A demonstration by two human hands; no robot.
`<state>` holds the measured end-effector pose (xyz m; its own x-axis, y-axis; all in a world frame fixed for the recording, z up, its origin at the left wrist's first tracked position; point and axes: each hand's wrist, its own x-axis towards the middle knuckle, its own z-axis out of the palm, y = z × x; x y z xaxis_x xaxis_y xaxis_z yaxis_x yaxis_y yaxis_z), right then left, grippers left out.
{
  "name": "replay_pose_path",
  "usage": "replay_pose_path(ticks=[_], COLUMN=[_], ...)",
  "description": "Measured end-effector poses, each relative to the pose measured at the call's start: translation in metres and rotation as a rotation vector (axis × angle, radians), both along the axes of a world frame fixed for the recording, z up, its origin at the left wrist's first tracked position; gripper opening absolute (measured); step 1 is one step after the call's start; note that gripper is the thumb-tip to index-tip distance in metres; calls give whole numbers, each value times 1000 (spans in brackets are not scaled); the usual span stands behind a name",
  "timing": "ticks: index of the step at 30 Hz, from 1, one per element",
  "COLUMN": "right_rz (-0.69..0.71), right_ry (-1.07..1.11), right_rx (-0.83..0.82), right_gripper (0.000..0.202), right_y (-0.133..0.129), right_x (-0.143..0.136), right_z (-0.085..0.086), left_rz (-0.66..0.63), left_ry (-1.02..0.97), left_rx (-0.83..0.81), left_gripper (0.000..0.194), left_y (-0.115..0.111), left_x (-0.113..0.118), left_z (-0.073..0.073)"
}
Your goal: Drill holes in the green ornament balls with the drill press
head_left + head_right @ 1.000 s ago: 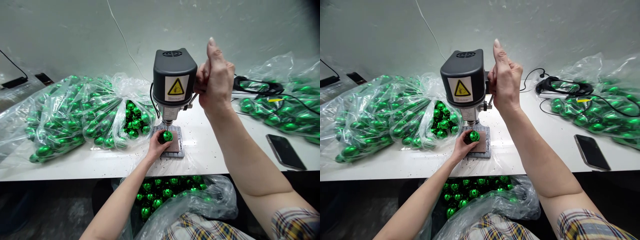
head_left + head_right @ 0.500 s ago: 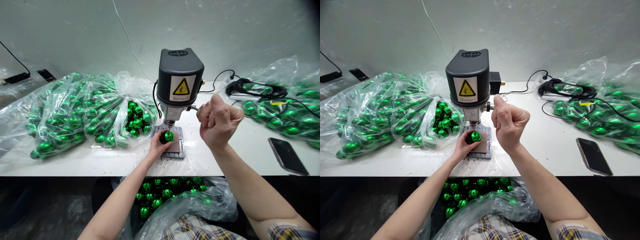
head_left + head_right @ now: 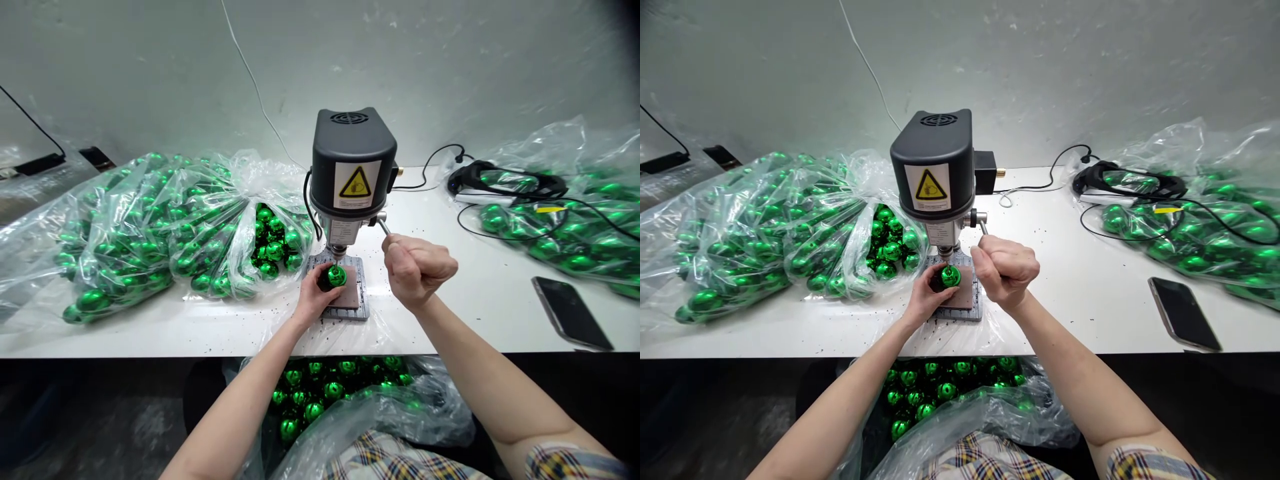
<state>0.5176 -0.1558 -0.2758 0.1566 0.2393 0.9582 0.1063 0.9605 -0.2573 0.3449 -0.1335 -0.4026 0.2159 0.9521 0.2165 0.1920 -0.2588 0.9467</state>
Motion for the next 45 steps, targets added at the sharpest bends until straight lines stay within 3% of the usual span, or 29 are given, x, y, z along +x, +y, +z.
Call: replay_pose_path(ticks=[3,5,9,13,14,17,19,21,23,25,27,30,32,35,37,41,45], right_rz=[1,-10,-25,86,106,115,102,88,76,70,62,55,57,66,59,40,51], right_ry=[-53,9,318,471,479,470,455,443,457,473,471,440,421,389,373,325,310], right_rx=[9,-26,-242,-507,-545,-582,-559,-536,-532,-548,-552,-525,-497,-465,-462,-468,-485], right_gripper=[48,51,53,50,50,49,49,49,49,49,49,50,50,51,52,53,54], right_y=[-2,-4,1,12,15,20,21,20,20,20,20,21,22,24,26,30,29], right_x=[0,-4,-14,-15,-13,-11,-10,-11,-12,-13,-12,-12,-11,-10,-9,-4,-3], right_z=[0,9,52,92,97,99,96,94,93,93,94,93,91,89,87,84,85], left_rz=[12,18,25,109,49,-324,-408,-232,66,263,329,331,293,122,16,29,128], left_ry=[4,-2,-37,129,229,542,623,620,637,711,757,615,321,-222,-445,-548,-471], left_rx=[6,-2,-47,-35,-25,14,69,174,304,299,221,173,101,-181,-351,-500,-513], left_gripper=[60,60,57,48,48,54,45,25,15,24,30,23,24,43,42,43,55], left_y=[0,2,1,-25,-36,-58,-53,-27,11,49,75,81,67,37,18,-3,0], left_x=[0,1,4,-14,-23,-54,-70,-79,-81,-81,-82,-87,-91,-90,-83,-65,-51], left_z=[-2,-3,4,29,36,59,71,78,79,75,72,73,79,85,82,62,45])
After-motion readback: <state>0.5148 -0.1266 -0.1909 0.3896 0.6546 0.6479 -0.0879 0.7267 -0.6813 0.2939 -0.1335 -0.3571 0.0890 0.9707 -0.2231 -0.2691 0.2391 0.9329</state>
